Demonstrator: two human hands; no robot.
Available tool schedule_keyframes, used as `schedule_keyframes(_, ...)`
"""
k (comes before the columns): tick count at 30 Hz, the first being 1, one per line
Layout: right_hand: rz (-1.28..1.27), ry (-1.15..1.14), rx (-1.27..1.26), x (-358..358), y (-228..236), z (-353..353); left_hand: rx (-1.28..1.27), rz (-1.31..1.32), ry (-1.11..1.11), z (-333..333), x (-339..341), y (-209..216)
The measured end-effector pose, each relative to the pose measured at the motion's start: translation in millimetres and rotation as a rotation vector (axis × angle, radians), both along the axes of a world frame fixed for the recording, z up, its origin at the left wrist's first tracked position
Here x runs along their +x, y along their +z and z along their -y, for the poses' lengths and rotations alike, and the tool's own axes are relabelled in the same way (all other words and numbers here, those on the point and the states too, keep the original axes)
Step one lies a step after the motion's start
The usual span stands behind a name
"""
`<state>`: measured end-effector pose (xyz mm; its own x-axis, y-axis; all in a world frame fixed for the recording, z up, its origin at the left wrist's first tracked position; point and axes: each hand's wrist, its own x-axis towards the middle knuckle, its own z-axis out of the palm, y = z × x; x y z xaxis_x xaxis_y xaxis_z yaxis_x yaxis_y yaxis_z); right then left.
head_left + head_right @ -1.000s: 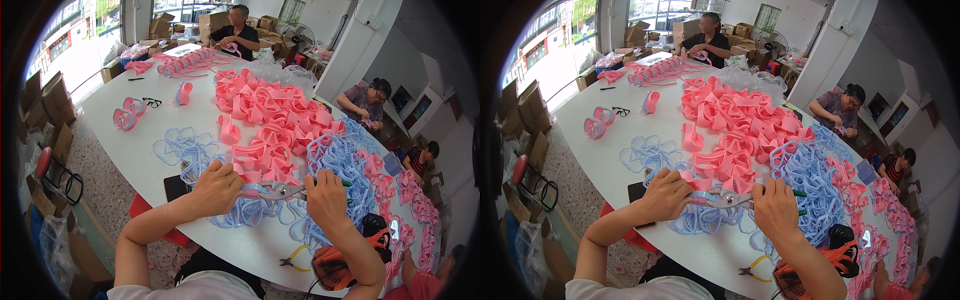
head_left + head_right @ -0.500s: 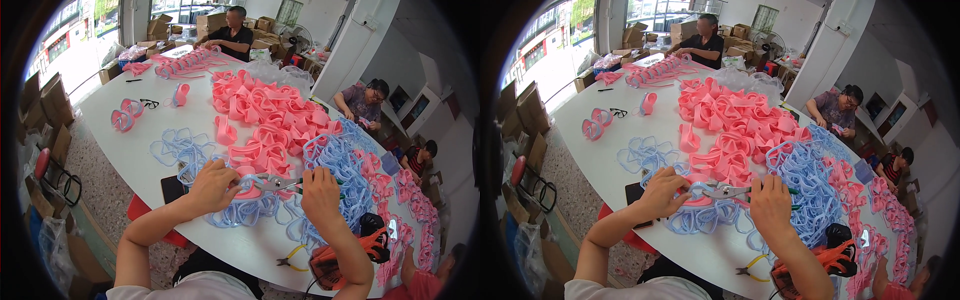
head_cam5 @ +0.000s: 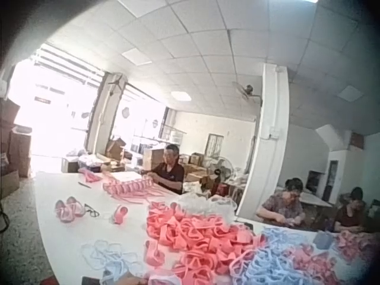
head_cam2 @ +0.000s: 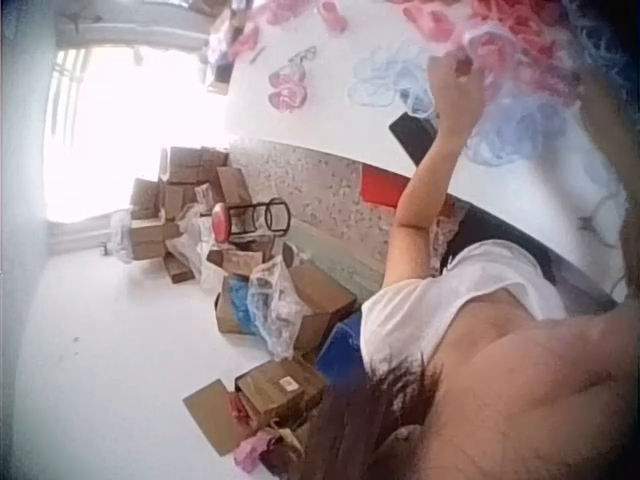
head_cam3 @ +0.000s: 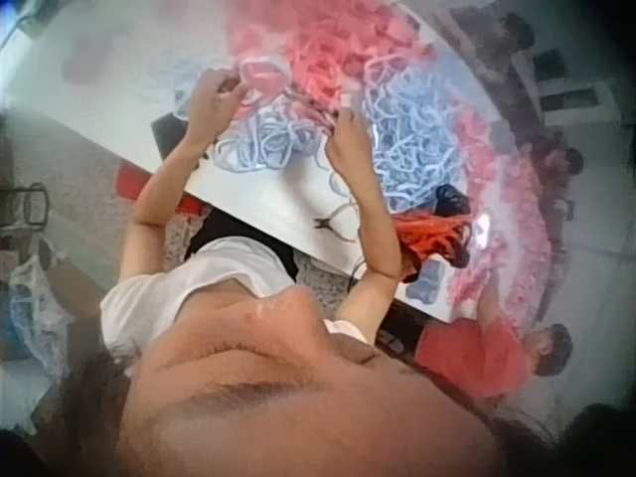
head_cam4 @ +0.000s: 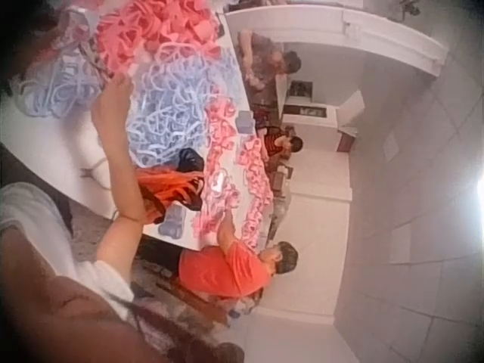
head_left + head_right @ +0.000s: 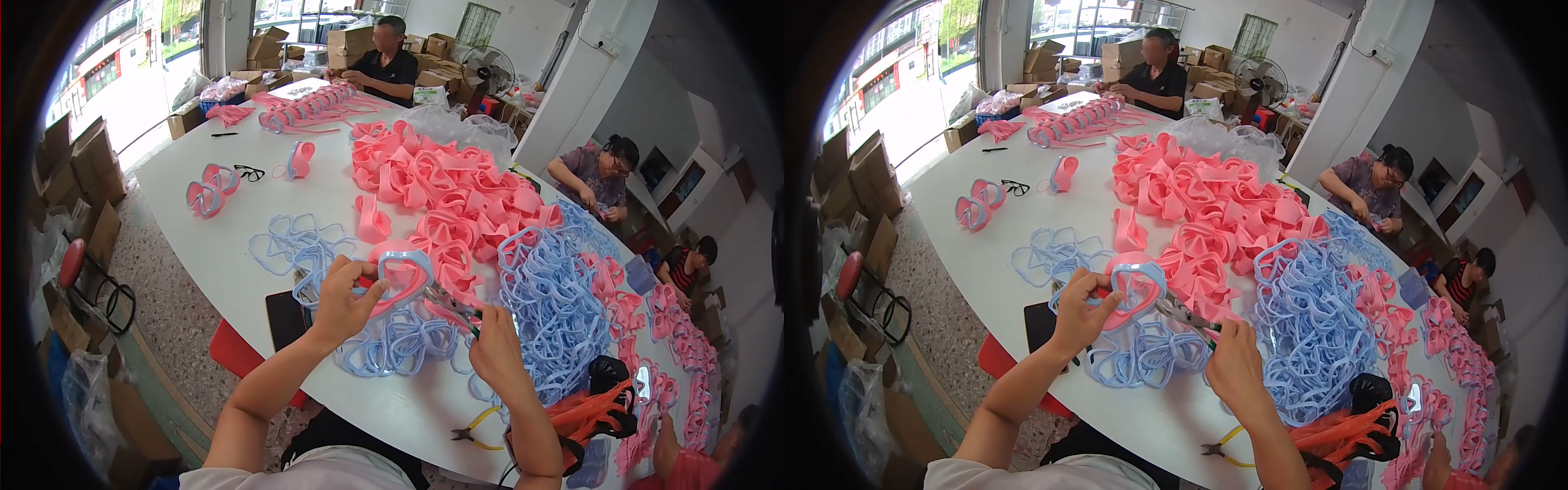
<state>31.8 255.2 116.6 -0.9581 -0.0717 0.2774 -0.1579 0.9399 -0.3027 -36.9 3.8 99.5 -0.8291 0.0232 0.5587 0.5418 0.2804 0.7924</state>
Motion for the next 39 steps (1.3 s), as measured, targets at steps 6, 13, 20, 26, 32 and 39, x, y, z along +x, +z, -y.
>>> schedule_keyframes(6, -0.043, -0.103, 0.197, -8, -1, -1, -0.112, -0.168, 0.041, -5, -2, -4)
schedule_keyframes(13, -0.02, -0.103, 0.152, -7, -2, -22, -0.306, -0.42, 0.113, -4, 1, 5)
schedule_keyframes(20, 0.038, -0.107, 0.043, 8, 10, -33, -0.125, -0.385, -0.071, 10, 7, -15)
schedule_keyframes(26, 0.153, -0.091, -0.079, 12, 4, -36, -0.099, -0.365, -0.007, 8, 21, -10)
schedule_keyframes(32, -0.078, -0.065, -0.017, 18, 14, -42, -0.009, -0.318, -0.041, 10, 17, -3)
schedule_keyframes(39, -0.285, 0.035, 0.338, 16, 59, -12, -0.164, -0.408, -0.161, -1, 16, 8)
